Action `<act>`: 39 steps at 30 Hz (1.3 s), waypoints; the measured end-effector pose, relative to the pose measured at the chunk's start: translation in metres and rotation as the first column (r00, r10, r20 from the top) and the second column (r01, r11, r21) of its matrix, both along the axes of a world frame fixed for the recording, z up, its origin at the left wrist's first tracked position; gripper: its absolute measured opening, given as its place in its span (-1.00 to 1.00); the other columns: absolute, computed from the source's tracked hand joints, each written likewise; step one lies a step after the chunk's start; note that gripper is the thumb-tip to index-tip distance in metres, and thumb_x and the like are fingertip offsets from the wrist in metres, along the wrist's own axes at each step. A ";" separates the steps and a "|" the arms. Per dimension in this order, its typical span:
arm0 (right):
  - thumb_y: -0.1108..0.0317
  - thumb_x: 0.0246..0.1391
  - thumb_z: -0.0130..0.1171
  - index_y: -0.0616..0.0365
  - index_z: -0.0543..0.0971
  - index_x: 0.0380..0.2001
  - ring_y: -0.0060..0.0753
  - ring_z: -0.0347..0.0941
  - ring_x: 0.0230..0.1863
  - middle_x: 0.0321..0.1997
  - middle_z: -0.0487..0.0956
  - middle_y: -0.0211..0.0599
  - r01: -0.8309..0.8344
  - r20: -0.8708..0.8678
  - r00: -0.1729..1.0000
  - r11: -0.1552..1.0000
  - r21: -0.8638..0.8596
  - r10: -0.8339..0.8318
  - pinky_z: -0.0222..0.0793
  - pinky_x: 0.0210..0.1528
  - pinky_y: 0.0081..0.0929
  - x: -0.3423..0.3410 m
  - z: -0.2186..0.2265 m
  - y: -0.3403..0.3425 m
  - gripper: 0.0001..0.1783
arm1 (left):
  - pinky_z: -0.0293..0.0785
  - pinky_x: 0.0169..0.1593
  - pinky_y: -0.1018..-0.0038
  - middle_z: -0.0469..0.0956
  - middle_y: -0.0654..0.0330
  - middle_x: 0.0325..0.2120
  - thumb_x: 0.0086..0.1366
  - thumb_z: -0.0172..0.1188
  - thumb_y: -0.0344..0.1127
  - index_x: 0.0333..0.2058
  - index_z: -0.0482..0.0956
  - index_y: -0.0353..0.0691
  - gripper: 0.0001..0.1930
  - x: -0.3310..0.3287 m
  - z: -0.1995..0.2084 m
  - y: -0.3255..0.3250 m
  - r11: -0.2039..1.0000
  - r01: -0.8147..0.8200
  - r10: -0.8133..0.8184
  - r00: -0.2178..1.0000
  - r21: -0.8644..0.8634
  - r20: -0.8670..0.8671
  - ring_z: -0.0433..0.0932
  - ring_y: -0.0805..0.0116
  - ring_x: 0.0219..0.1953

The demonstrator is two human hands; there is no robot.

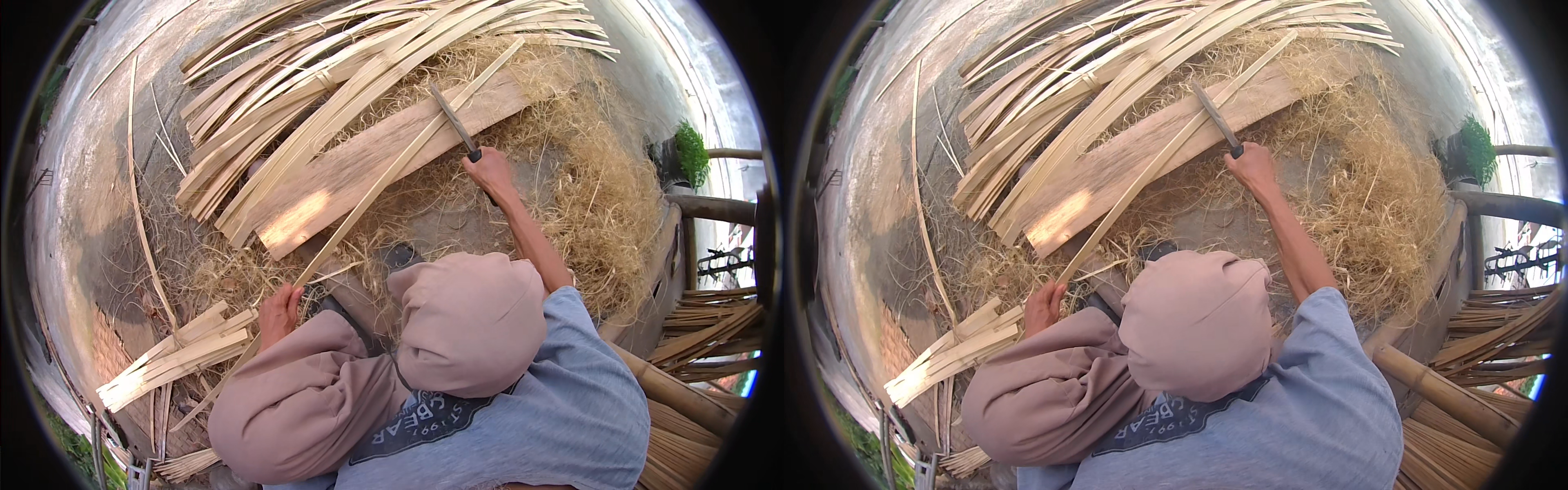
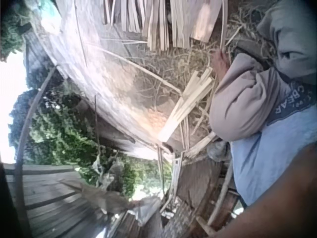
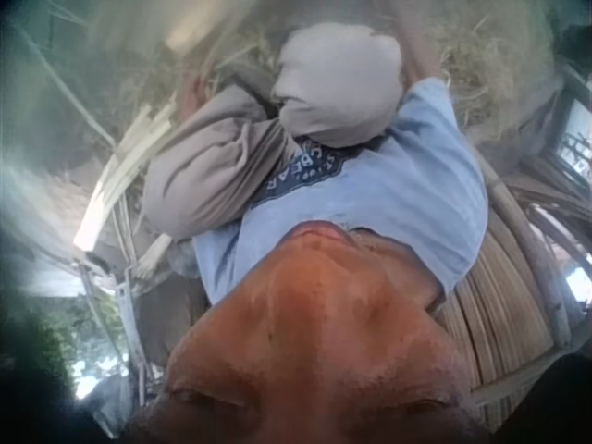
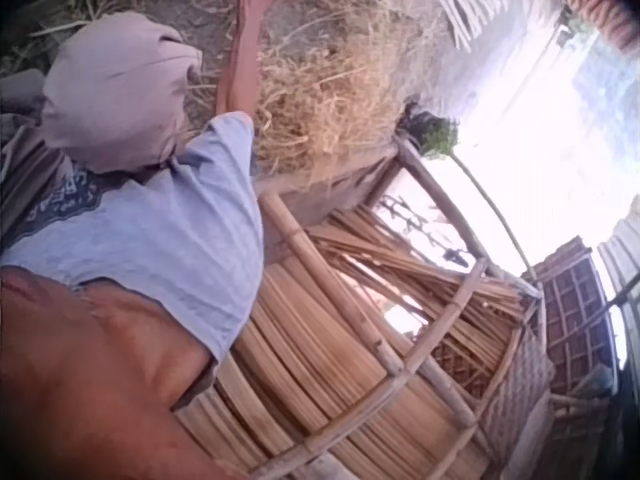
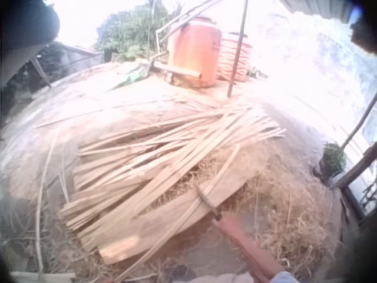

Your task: The person splits long bamboo strips into thinner slats using a knife and a wooden board. The person repeatedly positions the bamboo, strikes it with the knife, and separates the resulting slats.

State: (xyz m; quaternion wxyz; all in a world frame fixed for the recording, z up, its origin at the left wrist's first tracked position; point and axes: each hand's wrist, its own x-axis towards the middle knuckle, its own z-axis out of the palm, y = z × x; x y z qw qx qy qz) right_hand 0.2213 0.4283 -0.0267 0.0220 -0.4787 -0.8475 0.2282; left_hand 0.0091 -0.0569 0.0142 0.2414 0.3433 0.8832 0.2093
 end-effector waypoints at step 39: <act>0.04 0.01 0.38 0.23 0.57 -0.33 0.13 0.66 -0.30 -0.39 0.66 0.02 -0.204 -0.017 0.979 0.974 -0.095 0.204 0.57 -0.21 -0.01 -0.009 -0.008 -0.118 -0.57 | 0.51 -0.28 0.25 0.68 -0.02 -0.48 0.38 0.23 0.13 -0.02 0.75 -0.02 -0.58 -0.005 -0.015 0.098 0.990 -0.086 0.073 0.990 0.108 0.120 0.65 0.11 -0.46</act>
